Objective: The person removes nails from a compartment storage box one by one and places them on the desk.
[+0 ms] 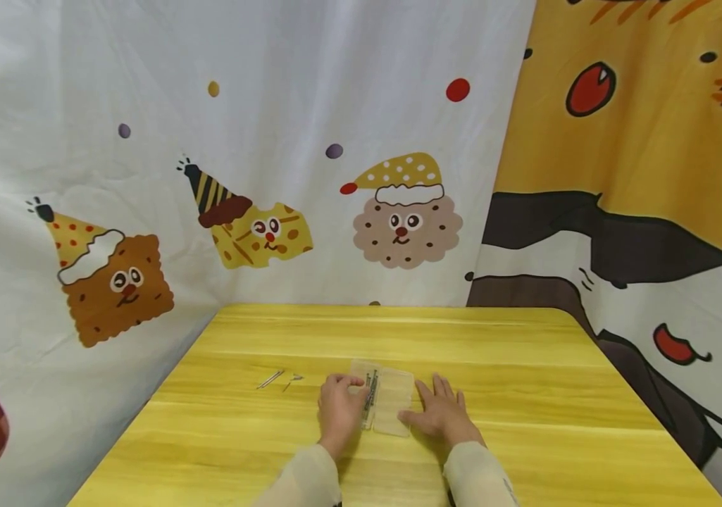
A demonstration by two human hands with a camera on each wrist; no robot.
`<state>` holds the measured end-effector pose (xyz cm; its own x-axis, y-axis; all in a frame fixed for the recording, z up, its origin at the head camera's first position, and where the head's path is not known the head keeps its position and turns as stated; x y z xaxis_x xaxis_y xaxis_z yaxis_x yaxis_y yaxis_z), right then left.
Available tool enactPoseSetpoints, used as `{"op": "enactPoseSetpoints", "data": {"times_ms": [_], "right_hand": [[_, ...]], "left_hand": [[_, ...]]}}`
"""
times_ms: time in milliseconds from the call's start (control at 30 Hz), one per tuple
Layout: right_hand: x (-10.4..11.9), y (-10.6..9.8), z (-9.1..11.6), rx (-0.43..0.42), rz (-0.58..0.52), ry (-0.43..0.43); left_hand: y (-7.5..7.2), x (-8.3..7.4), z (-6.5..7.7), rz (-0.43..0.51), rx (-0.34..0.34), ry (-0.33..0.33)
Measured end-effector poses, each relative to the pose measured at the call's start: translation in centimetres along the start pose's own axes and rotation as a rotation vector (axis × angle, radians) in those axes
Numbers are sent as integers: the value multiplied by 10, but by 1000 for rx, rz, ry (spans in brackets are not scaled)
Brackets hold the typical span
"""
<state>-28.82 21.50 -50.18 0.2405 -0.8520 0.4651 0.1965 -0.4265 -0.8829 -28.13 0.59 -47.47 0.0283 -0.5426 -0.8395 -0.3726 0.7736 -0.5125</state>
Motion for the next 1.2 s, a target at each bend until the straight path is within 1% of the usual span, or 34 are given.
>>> {"op": "enactPoseSetpoints", "data": {"times_ms": [133, 267, 333, 533, 700, 800, 900, 1200], "right_hand": [[1, 0, 0, 0, 0, -2], [0, -1, -1, 0, 11, -1], [0, 0, -1, 2, 13, 2], [1, -1, -2, 3, 12, 0], [-1, 0, -2, 0, 3, -2], [-1, 1, -2, 0, -5, 0], [-1, -1, -2, -2, -15, 2], [0, 1, 1, 6, -33, 3]], "left_hand": [[1, 2, 4, -49, -31, 1], [3, 2, 7, -92, -60, 19], [4, 2, 7, -102, -78, 25], [6, 5, 8, -117, -120, 8], [6, 5, 10, -136, -158, 7], [7, 4, 11, -174, -180, 14], [8, 3, 11, -225, -186, 21], [14, 1, 12, -385, -157, 43]]}}
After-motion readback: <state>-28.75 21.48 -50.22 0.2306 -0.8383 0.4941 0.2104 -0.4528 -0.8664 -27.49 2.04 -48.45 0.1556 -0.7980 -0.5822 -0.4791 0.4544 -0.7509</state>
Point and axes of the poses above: each hand's wrist, its own z-axis away from the middle knuckle, its own y-axis out of the palm, x = y × z, the point moved 8 cm from there along -z, towards the middle knuckle, and after that the axes turned 10 degrees about -y, right-handed, at the moved point
